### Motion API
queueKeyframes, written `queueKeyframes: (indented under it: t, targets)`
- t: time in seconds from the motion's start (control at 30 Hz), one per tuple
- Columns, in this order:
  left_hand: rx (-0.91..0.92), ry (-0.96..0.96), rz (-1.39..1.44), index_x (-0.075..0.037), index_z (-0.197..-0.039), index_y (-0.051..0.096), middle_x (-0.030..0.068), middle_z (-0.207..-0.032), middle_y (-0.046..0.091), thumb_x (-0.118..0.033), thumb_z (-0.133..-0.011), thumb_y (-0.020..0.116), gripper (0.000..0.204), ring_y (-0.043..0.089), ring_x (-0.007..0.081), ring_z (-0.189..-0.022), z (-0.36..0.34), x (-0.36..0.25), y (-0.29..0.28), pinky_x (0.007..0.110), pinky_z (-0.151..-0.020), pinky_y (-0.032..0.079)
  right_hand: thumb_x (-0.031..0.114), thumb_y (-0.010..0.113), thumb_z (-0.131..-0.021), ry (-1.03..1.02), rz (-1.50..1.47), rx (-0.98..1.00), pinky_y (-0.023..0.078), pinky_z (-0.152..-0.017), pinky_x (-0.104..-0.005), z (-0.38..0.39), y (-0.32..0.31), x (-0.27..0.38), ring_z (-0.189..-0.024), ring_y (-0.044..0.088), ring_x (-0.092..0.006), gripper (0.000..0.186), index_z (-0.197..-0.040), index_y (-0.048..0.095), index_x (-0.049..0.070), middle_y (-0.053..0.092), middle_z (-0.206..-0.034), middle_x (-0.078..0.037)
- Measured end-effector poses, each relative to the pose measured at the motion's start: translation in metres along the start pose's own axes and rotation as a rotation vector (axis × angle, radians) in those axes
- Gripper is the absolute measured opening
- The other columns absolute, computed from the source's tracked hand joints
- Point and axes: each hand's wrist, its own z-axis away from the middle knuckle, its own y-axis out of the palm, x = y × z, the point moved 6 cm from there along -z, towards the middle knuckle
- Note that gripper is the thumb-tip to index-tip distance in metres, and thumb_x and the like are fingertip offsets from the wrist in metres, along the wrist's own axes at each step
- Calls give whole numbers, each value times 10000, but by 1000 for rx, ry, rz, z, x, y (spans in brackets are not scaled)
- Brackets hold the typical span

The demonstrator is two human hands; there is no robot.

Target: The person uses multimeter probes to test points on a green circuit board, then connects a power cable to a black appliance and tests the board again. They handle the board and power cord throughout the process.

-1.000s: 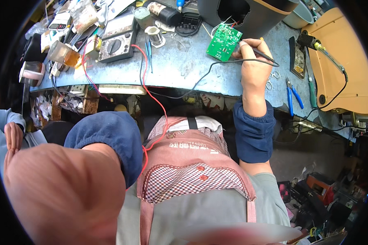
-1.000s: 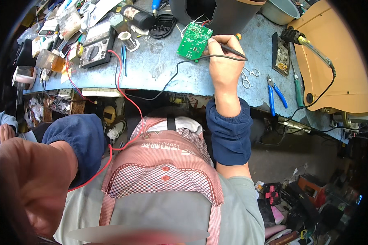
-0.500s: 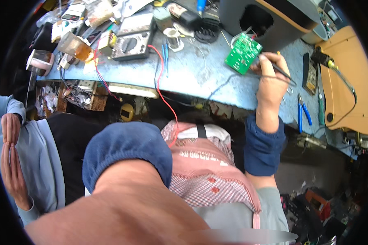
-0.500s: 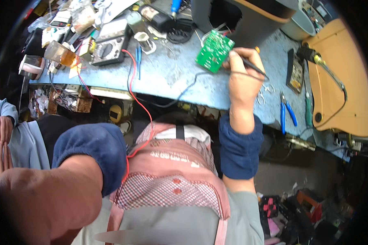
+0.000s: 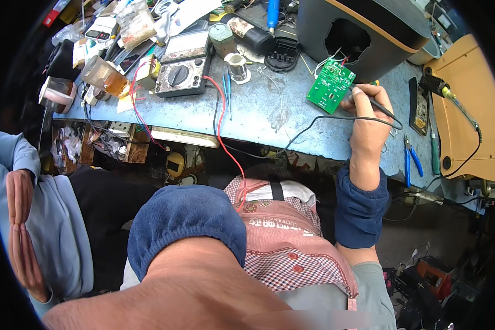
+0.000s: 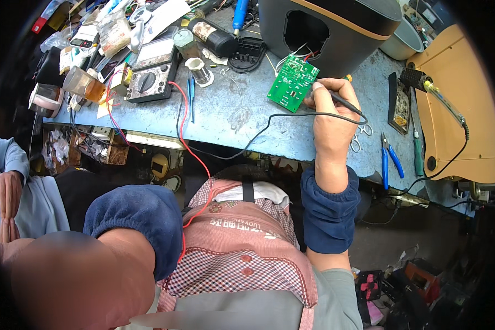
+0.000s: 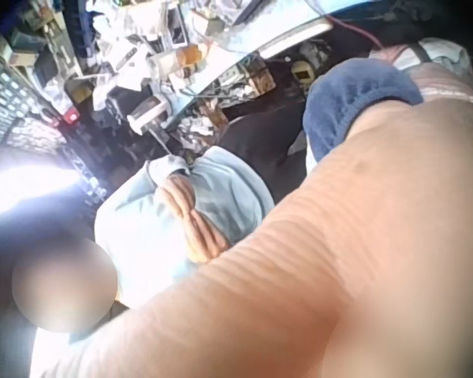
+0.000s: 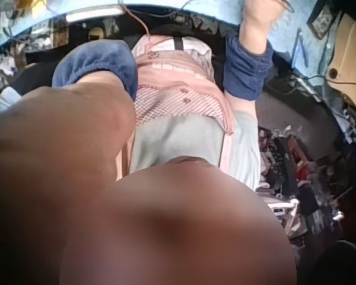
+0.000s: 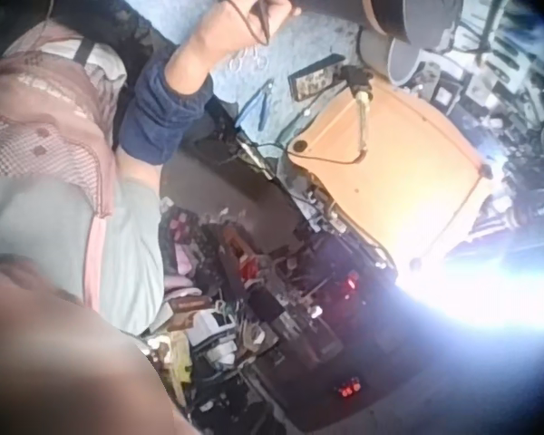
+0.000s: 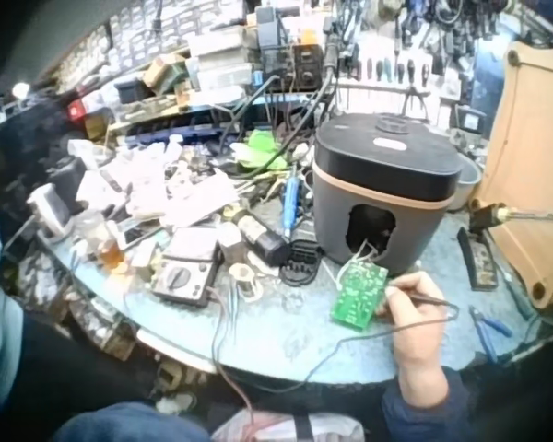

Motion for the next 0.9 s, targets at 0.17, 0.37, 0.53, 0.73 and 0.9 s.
queueKeyframes:
  t: [0.17,0.37,0.53,0.73,0.9]
  targets:
    - [7,-4,-2,64,-1455,571,195,-1211,713,-311,-1176,510,471,701,248,-938,-6,1,-2,413,-891,598,47,702,-1033,10,-1,-1,612,-739,-312,0,0,-1,-751,709,-153,79,-1073,724,-17,724,-850,-69]
    - [21,-22,2,68,-1463,563,201,-1222,708,-319,-1180,499,483,698,252,-944,-16,11,-5,418,-900,596,27,703,-1029,-1,2,10,618,-743,-311,0,0,1,-757,703,-149,67,-1073,722,-21,723,-861,-72]
    - [23,-59,-9,71,-1469,557,206,-1231,704,-325,-1183,490,493,696,256,-949,-27,22,-4,422,-907,595,4,707,-1019,-15,-6,18,615,-737,-309,-1,-2,-1,-762,707,-158,43,-1048,722,-23,721,-882,-76]
    - [-80,-190,-90,75,-1477,548,212,-1241,700,-332,-1187,479,505,693,260,-955,-29,62,-41,427,-916,594,7,724,-997,-72,-23,24,607,-698,-304,-2,2,3,-741,740,-169,62,-1030,726,-45,750,-846,-106]
    - [-286,-475,-339,78,-1483,542,217,-1250,696,-339,-1191,470,514,691,264,-960,41,124,-79,431,-923,593,-3,728,-983,-68,-38,17,590,-661,-285,-3,1,-1,-732,758,-167,54,-1010,726,-50,768,-819,-122]
